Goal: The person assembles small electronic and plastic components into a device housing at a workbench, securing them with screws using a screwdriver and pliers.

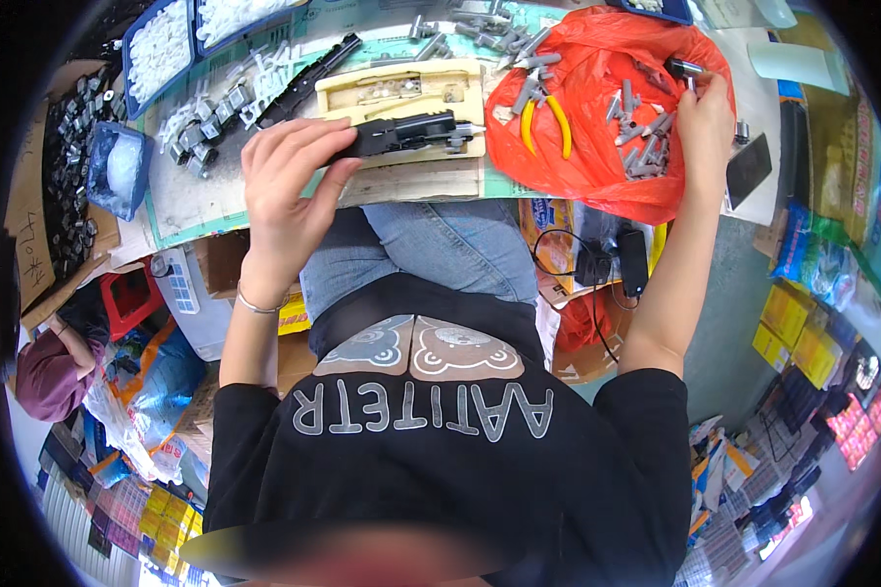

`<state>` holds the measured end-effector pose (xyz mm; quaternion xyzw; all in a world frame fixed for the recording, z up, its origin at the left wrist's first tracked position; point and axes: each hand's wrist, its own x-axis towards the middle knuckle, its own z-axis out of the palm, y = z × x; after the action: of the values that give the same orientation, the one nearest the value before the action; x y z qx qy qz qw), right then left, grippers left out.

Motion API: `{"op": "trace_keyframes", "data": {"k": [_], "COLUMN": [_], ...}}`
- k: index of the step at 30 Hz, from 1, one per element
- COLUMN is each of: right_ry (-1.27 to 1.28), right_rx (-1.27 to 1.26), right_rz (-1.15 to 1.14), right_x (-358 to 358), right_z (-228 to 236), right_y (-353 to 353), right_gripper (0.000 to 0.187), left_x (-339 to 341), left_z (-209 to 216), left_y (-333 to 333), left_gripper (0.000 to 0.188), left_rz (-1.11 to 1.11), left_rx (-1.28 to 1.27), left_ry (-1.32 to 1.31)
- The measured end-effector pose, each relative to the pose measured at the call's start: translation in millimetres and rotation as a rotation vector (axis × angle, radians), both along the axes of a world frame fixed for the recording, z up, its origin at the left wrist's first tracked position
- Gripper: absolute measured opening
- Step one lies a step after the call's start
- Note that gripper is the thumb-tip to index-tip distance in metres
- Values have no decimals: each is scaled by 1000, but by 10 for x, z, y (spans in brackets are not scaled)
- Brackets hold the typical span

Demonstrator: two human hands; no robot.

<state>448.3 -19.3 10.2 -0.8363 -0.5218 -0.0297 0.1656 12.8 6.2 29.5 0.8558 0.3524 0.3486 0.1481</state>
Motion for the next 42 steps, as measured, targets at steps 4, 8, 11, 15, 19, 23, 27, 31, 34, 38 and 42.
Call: {"op": "trace_keyframes", "data": {"k": [4,8,11,15,19,23,27,31,34,38,42], "right_ry": [-177,-140,21,202,491,325,465,580,476,622,486], "right_rx": [-140,18,159,348,302,206,-51,48,-44,32,-86], "right_rz": [-92,37,76,74,133,676,488,392,514,405,492], "right_x": [-205,-50,37,-142,-1105,-1772,-1884,-1985,-1963,-2026,-1979], "right_z": [79,-74,-77,242,840,556,516,534,376,546,415], "right_y": [111,45,2,-104,-324,-470,-381,-449,-410,-458,-406], "right_gripper": [34,32,30,26,23,17,15,16,17,18,18], "left_x": [59,123,130,157,245,305,387,403,394,372,356], "left_z": [-103,-173,-187,-194,-136,-100,-116,-151,-139,-80,-73], "left_y": [-36,-29,-27,11,-26,-47,-79,-74,-87,-139,-144], "left_gripper": [25,26,28,28,24,10,5,4,6,14,23], "left_rz": [-31,-35,-34,-84,-75,-56,-35,-7,-13,-11,-8], "left_rx": [53,50,33,-24,56,221,322,395,345,329,249], "left_ry": [64,63,71,70,160,339,382,387,404,455,505]}}
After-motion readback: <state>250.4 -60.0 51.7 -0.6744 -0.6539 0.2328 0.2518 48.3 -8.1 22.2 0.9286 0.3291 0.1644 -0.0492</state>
